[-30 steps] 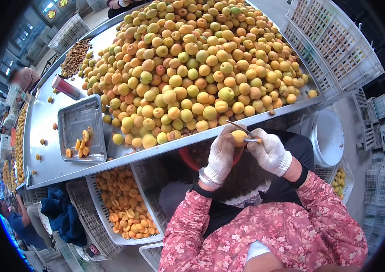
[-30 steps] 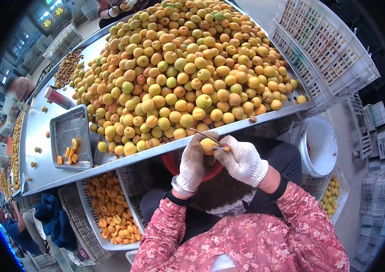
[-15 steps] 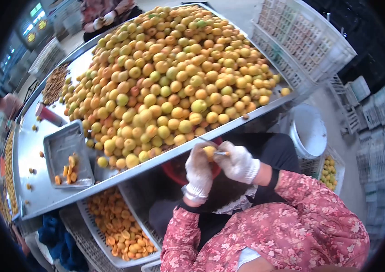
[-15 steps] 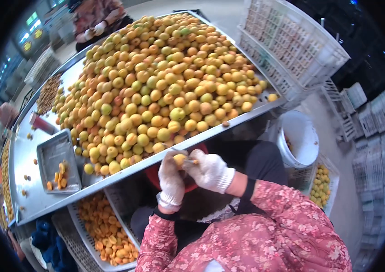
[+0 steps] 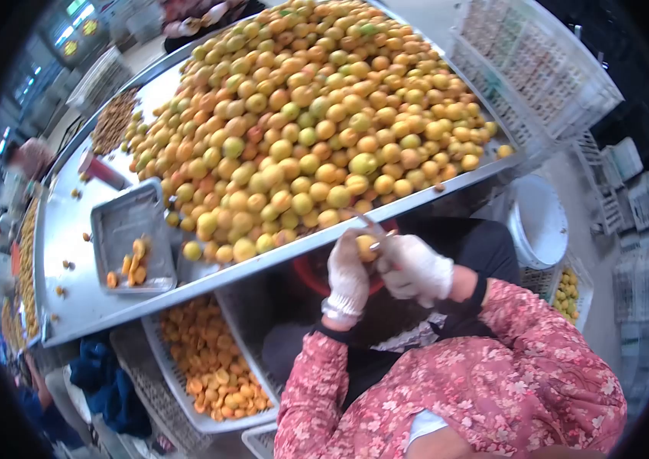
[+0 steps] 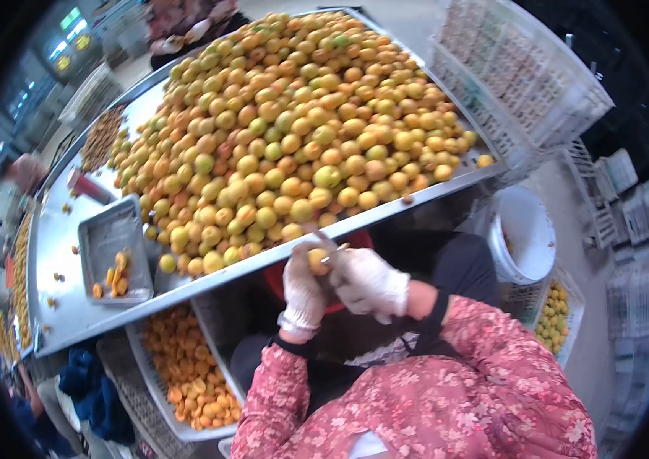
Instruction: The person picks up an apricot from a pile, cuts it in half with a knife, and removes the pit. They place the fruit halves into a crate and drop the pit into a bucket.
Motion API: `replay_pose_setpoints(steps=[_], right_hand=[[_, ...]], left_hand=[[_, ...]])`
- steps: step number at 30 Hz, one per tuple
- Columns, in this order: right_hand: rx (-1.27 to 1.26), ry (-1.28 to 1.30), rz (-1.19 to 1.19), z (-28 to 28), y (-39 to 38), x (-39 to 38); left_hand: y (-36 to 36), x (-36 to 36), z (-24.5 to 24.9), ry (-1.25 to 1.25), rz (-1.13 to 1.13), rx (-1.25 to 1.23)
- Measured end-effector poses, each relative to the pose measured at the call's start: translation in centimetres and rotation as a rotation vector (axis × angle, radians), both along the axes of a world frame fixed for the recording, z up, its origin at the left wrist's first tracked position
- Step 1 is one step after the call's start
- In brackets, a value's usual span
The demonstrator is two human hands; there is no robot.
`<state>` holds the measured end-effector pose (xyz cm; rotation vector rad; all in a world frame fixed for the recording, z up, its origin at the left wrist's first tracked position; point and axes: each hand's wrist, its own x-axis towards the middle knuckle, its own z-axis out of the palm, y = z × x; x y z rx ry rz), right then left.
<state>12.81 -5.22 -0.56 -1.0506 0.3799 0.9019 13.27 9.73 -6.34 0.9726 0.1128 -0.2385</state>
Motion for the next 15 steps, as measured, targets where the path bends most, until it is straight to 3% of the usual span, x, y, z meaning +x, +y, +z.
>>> replay_pose_setpoints(steps=[1,2,3,5,7,8,10,15], right_hand=[[0.240,0.123,0.048,-0.5,-0.4,0.1],[0.249,0.134,0.070,-1.0,-0.1,-0.4],[0.142,0.003,0.005,-0.4,0.3,-1.3],[-0.119,-0.288,-0.108,0.3,1.1,-2.3],[-0.356,-0.432,-0.057,0.1,0.8,-2.5],[-0.347,-0.432,-0.052,-0.4,0.7,-2.6],[-0.676,-1.037,0.089,-1.4,0.5,-2.7],[-0.754,-1.032,0.140,-1.1,1.1,-3.0]], left_hand=[[0.0,0.1,0.3,0.010,0.028,0.022],[-0.6,0.2,0.5,0.058,0.036,-0.152],[-1.0,0.3,0.7,0.103,0.043,-0.335],[-0.4,0.2,1.0,0.164,0.002,-0.385],[-0.2,0.7,0.5,0.051,0.011,-0.395],[0.1,0.6,0.4,0.039,0.010,-0.391],[0.0,0.7,0.1,0.025,0.004,-0.393],[0.0,0.5,0.4,-0.012,0.039,-0.304]])
